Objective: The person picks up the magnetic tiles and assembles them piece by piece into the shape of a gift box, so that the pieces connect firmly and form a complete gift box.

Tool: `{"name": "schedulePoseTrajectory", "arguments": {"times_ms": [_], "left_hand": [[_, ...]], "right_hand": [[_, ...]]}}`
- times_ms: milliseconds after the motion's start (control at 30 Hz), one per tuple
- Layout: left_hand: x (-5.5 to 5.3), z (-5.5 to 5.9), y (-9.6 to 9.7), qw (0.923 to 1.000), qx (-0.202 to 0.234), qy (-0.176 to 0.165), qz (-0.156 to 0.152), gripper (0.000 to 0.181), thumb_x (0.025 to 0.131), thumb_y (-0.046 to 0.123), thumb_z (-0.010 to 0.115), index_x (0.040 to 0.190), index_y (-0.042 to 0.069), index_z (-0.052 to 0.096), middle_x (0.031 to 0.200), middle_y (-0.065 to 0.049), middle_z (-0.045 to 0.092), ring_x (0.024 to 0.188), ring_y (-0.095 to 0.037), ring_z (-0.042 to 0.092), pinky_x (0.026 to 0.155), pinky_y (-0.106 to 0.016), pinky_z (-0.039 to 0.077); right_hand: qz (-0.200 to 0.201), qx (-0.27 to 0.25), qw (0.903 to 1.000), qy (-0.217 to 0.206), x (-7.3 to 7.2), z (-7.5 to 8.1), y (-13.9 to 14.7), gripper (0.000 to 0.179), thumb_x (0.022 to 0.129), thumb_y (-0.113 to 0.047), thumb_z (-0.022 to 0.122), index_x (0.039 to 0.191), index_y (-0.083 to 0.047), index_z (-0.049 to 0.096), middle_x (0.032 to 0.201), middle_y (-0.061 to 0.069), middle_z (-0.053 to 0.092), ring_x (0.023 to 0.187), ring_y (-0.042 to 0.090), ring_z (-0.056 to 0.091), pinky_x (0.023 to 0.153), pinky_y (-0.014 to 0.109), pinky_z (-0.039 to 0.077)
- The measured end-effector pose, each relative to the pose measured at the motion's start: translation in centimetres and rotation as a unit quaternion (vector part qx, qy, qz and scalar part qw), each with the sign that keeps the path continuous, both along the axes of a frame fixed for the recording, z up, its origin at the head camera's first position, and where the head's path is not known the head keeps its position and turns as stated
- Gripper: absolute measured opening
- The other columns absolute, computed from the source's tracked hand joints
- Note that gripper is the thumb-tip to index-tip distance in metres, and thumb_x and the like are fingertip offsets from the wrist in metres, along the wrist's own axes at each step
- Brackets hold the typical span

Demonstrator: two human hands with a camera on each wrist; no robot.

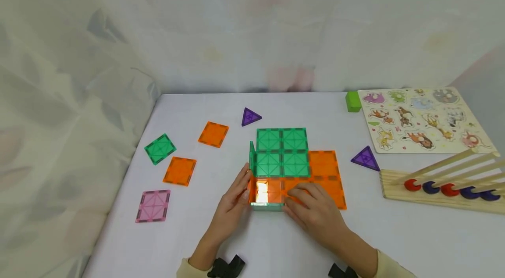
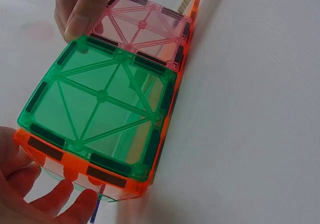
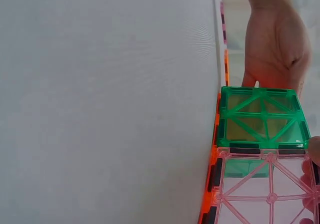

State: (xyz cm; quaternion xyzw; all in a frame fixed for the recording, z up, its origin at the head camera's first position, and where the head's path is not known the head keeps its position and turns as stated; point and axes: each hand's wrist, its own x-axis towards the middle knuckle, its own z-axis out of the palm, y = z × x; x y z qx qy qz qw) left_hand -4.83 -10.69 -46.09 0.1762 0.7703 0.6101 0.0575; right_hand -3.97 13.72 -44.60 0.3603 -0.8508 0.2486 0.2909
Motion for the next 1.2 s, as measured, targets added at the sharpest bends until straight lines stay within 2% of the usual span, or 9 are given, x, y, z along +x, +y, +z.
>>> {"name": "schedulePoseTrajectory", "arguments": {"times_ms": [267, 400, 500, 600, 733, 800, 833, 1100, 1200], "left_hand": [[0.2, -0.1, 0.2, 0.9999, 0.004, -0.008, 0.008, 0.053, 0.1, 0.01, 0.048, 0.15, 0.011, 0.032, 0.161, -0.005, 0.016, 0.148, -0.02, 0.019, 0.11, -0.015, 0.03], [0.4, -0.1, 0.4, 0.9997, -0.013, -0.011, 0.02, 0.061, 0.096, 0.014, 0.058, 0.15, 0.008, 0.03, 0.161, 0.0, 0.016, 0.147, -0.023, 0.023, 0.111, -0.032, 0.036], [0.5, -0.1, 0.6, 0.9992, -0.026, -0.006, 0.029, 0.064, 0.095, 0.014, 0.06, 0.15, 0.006, 0.03, 0.161, -0.001, 0.017, 0.146, -0.023, 0.025, 0.109, -0.046, 0.035], [0.5, 0.0, 0.8, 0.9989, -0.03, -0.007, 0.036, 0.064, 0.094, 0.011, 0.061, 0.15, 0.004, 0.03, 0.161, -0.003, 0.017, 0.146, -0.021, 0.025, 0.109, -0.048, 0.034], [0.5, 0.1, 0.8, 0.9988, -0.032, -0.005, 0.038, 0.063, 0.094, 0.01, 0.061, 0.149, 0.003, 0.031, 0.161, -0.002, 0.017, 0.146, -0.022, 0.025, 0.108, -0.048, 0.035], [0.4, 0.1, 0.8, 0.9988, -0.032, -0.004, 0.038, 0.063, 0.094, 0.01, 0.061, 0.149, 0.003, 0.031, 0.161, -0.003, 0.017, 0.146, -0.023, 0.025, 0.108, -0.048, 0.035], [0.5, 0.1, 0.7, 0.9987, -0.032, -0.006, 0.039, 0.063, 0.094, 0.01, 0.061, 0.149, 0.004, 0.031, 0.161, -0.003, 0.017, 0.146, -0.023, 0.025, 0.108, -0.048, 0.035], [0.3, -0.1, 0.7, 0.9991, -0.023, -0.006, 0.035, 0.063, 0.094, 0.009, 0.06, 0.15, 0.006, 0.031, 0.161, 0.001, 0.017, 0.147, -0.02, 0.023, 0.108, -0.049, 0.033], [0.3, -0.3, 0.7, 0.9992, -0.018, -0.005, 0.034, 0.063, 0.094, 0.009, 0.06, 0.15, 0.004, 0.03, 0.161, 0.0, 0.017, 0.146, -0.02, 0.023, 0.108, -0.049, 0.032]], "right_hand": [[-0.008, 0.005, 0.9998, -0.016, 0.0, 0.0, 0.0, 0.034, 0.098, -0.037, 0.053, 0.09, -0.013, 0.077, 0.094, -0.001, 0.069, 0.094, 0.02, 0.06, 0.084, 0.035, 0.051], [-0.009, -0.004, 0.9994, -0.032, 0.0, 0.0, 0.4, 0.028, 0.094, -0.037, 0.06, 0.094, -0.014, 0.075, 0.098, -0.001, 0.069, 0.098, 0.02, 0.059, 0.087, 0.035, 0.051], [-0.072, -0.032, 0.993, -0.088, -0.3, 0.0, 1.7, 0.026, 0.091, -0.034, 0.065, 0.101, -0.01, 0.072, 0.103, 0.003, 0.068, 0.101, 0.022, 0.058, 0.086, 0.038, 0.052], [-0.177, -0.077, 0.9544, -0.227, -1.4, 0.1, 4.5, 0.038, 0.094, -0.03, 0.062, 0.121, -0.004, 0.063, 0.117, 0.012, 0.065, 0.109, 0.03, 0.057, 0.089, 0.048, 0.05], [-0.248, -0.131, 0.8585, -0.43, -3.1, -0.3, 8.7, 0.059, 0.102, -0.04, 0.04, 0.148, -0.003, 0.033, 0.141, 0.021, 0.049, 0.125, 0.043, 0.049, 0.102, 0.059, 0.039], [-0.243, -0.148, 0.8261, -0.487, -3.3, -0.6, 9.7, 0.065, 0.103, -0.045, 0.03, 0.152, -0.004, 0.021, 0.147, 0.021, 0.042, 0.132, 0.042, 0.042, 0.108, 0.058, 0.033], [-0.237, -0.158, 0.8159, -0.503, -3.2, -0.7, 9.8, 0.066, 0.103, -0.047, 0.028, 0.153, -0.005, 0.018, 0.149, 0.02, 0.04, 0.134, 0.042, 0.04, 0.11, 0.058, 0.031], [-0.204, -0.2, 0.7867, -0.547, -2.4, -0.3, 8.4, 0.063, 0.104, -0.044, 0.025, 0.154, -0.006, 0.017, 0.153, 0.02, 0.033, 0.142, 0.041, 0.026, 0.114, 0.06, 0.02], [-0.191, -0.248, 0.7589, -0.571, -2.5, -0.2, 8.4, 0.059, 0.105, -0.038, 0.025, 0.153, -0.006, 0.016, 0.155, 0.018, 0.029, 0.143, 0.038, 0.026, 0.115, 0.056, 0.022]]}}
